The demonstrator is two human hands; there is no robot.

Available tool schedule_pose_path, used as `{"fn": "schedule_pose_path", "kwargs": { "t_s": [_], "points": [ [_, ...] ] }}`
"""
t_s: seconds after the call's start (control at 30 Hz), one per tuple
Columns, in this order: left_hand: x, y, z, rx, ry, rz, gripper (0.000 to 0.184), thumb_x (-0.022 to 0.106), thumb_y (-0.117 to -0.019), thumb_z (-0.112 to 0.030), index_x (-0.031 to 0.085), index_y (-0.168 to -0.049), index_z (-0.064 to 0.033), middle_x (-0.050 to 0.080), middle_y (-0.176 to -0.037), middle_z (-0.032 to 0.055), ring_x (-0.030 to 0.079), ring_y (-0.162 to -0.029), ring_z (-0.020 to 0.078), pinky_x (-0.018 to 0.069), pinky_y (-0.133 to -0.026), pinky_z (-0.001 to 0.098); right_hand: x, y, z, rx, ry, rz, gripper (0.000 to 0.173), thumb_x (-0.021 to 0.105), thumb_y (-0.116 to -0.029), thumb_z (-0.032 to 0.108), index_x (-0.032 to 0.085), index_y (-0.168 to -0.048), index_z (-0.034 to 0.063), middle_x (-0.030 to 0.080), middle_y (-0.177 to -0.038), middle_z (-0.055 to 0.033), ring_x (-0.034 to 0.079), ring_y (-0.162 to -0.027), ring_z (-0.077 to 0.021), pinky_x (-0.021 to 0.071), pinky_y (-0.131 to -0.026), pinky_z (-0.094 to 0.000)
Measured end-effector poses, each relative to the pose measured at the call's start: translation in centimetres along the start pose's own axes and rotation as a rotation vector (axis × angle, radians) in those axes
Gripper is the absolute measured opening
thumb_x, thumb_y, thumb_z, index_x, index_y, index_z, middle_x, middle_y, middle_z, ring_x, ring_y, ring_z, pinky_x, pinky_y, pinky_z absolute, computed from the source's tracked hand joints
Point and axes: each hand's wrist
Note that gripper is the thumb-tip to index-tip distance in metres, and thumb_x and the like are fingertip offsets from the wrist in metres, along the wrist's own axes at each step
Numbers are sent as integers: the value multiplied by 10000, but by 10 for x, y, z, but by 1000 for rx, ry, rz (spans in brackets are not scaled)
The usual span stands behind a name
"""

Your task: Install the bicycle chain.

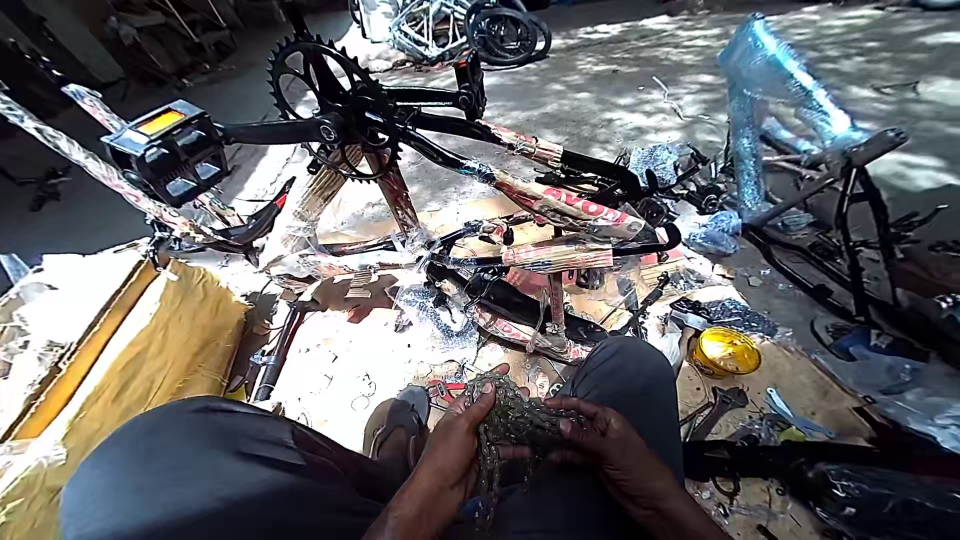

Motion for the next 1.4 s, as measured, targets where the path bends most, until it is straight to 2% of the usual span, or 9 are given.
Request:
{"fn": "schedule_pose_path", "kwargs": {
  "t_s": [0.23, 0.4, 0.5, 0.67, 0.9, 1.13, 1.23, 1.3, 1.4],
  "points": [
    [-16, -2, -19, 59, -548, 396, 279, 486, -1090, -162, 600, -1304, -24, 749, -1141, 148, 761, -905, 240, 636, -695, 341, -9, -8, 58, -394, 346, -87, 227, 619, -960, 11, 717, -1163, 41, 711, -1124, -163, 726, -812, -280, 652, -728, -399],
    [-17, -13, -18, 191, -849, 592, 317, 527, -1081, -211, 634, -1353, -89, 733, -1203, 55, 734, -967, 166, 622, -768, 326, 12, -3, 127, -757, 887, 52, 202, 644, -979, 229, 726, -1161, 205, 735, -921, 20, 695, -689, -147, 628, -602, -313],
    [-20, -14, -23, 229, -907, 603, 343, 498, -1093, -260, 619, -1390, -138, 715, -1264, 21, 725, -1026, 155, 621, -802, 334, 34, 4, 155, -871, 1111, 86, 199, 608, -991, 307, 719, -1151, 268, 722, -882, 131, 685, -705, -42, 620, -617, -258],
    [-28, -9, -37, 271, -901, 597, 336, 486, -1099, -257, 611, -1359, -83, 739, -1122, 53, 723, -948, 142, 611, -823, 326, 48, 6, 181, -939, 1179, 126, 201, 607, -977, 302, 711, -1148, 278, 722, -904, 129, 695, -738, -44, 629, -645, -263],
    [-37, 0, -57, 493, -1173, 321, 346, 468, -1085, -376, 683, -1293, -203, 704, -1165, -1, 678, -903, 120, 573, -825, 376, 39, 3, 195, -953, 1277, 117, 242, 568, -1011, 392, 718, -1156, 269, 729, -919, 130, 700, -761, -43, 626, -665, -267],
    [-42, 78, -163, 1063, -1293, 82, 260, 501, -1060, -379, 708, -1059, -222, 639, -741, -90, 571, -576, 53, 498, -507, 224, 19, -13, 178, -851, 1353, 121, 338, 631, -951, 545, 718, -1155, 290, 704, -848, 131, 662, -700, -23, 595, -628, -287],
    [-40, 127, -233, 1323, -1366, 94, 246, 507, -1064, -383, 684, -1102, -216, 665, -772, -93, 609, -580, 38, 534, -492, 206, 17, -30, 147, -714, 1183, 369, 375, 651, -978, 499, 718, -1128, 162, 690, -877, 31, 648, -801, -75, 565, -751, -326],
    [-63, 141, -298, 1459, -1509, 417, 317, 493, -1094, -321, 616, -1312, -126, 696, -982, -65, 660, -751, 6, 581, -618, 188, 17, -44, 122, -621, 1021, 510, 374, 567, -1047, 424, 702, -1096, 79, 706, -969, -28, 664, -895, -92, 560, -835, -323],
    [-26, 184, -322, 1276, -1508, 4, 177, 580, -1042, -268, 675, -1099, -130, 675, -807, -42, 635, -625, 50, 584, -573, 237, 17, -59, 93, -600, 880, 552, 365, 494, -1090, 353, 683, -1144, 45, 691, -968, -44, 637, -818, -85, 555, -757, -294]
  ]
}}
Point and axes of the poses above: each hand's wrist, its own y-axis away from the middle knuckle, its own x-axis out of the palm, z = x × y
